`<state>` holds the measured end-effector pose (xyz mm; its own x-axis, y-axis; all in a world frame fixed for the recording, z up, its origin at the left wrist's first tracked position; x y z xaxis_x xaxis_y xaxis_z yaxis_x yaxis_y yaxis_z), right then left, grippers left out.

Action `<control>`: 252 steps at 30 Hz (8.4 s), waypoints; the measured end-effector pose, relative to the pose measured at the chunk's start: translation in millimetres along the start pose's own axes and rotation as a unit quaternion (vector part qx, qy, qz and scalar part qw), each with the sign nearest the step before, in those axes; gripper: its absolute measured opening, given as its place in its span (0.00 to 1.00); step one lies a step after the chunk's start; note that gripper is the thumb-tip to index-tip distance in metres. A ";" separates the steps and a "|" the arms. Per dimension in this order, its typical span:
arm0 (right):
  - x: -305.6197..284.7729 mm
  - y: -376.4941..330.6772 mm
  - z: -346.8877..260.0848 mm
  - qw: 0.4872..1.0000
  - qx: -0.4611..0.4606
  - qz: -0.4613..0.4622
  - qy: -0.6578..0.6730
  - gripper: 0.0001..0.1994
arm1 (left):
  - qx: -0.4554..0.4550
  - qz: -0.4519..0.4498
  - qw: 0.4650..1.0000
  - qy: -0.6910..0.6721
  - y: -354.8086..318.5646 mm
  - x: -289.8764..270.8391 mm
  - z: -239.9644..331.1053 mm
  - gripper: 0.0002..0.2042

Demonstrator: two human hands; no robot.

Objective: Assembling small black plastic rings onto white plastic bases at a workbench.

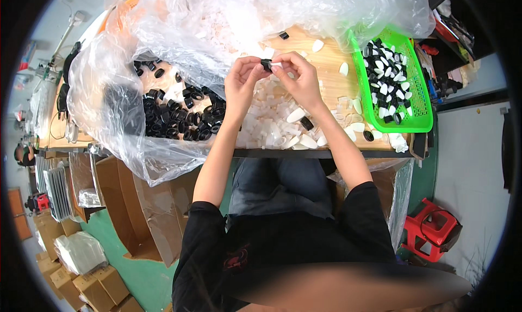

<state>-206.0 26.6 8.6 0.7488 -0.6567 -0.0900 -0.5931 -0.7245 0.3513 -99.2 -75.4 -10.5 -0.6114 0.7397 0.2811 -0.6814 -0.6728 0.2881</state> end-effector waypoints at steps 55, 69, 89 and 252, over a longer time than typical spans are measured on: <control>-7.4 -2.7 -8.9 0.996 -0.019 0.062 -0.056 0.20 | -0.052 -0.009 0.998 -0.037 0.8 -4.1 -13.9 0.08; -1.2 1.6 2.1 0.996 0.019 0.004 0.091 0.11 | -0.021 -0.031 0.999 -0.006 -0.2 -0.1 -8.4 0.06; -5.7 2.1 21.1 0.970 0.155 -0.050 0.178 0.09 | -0.078 -0.058 0.982 -0.162 -0.1 -2.0 -8.8 0.08; -214.6 -187.8 -94.0 0.773 0.008 0.428 -0.469 0.07 | 0.273 -0.408 0.728 0.478 -116.2 220.8 -39.6 0.37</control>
<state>-227.5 323.3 49.5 -0.4591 -0.7545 -0.4691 -0.7616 0.0623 0.6451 -170.9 166.7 -18.2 -0.2718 0.3933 -0.8783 -0.8728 0.2837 0.3971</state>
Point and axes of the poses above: each hand's wrist, its own y-axis towards the middle knuckle, its own x-axis out of the palm, z = x × y, the point moved 8 cm from there along y, towards the middle knuckle, and after that the axes turned 4 degrees about x, right-handed, at the moved point
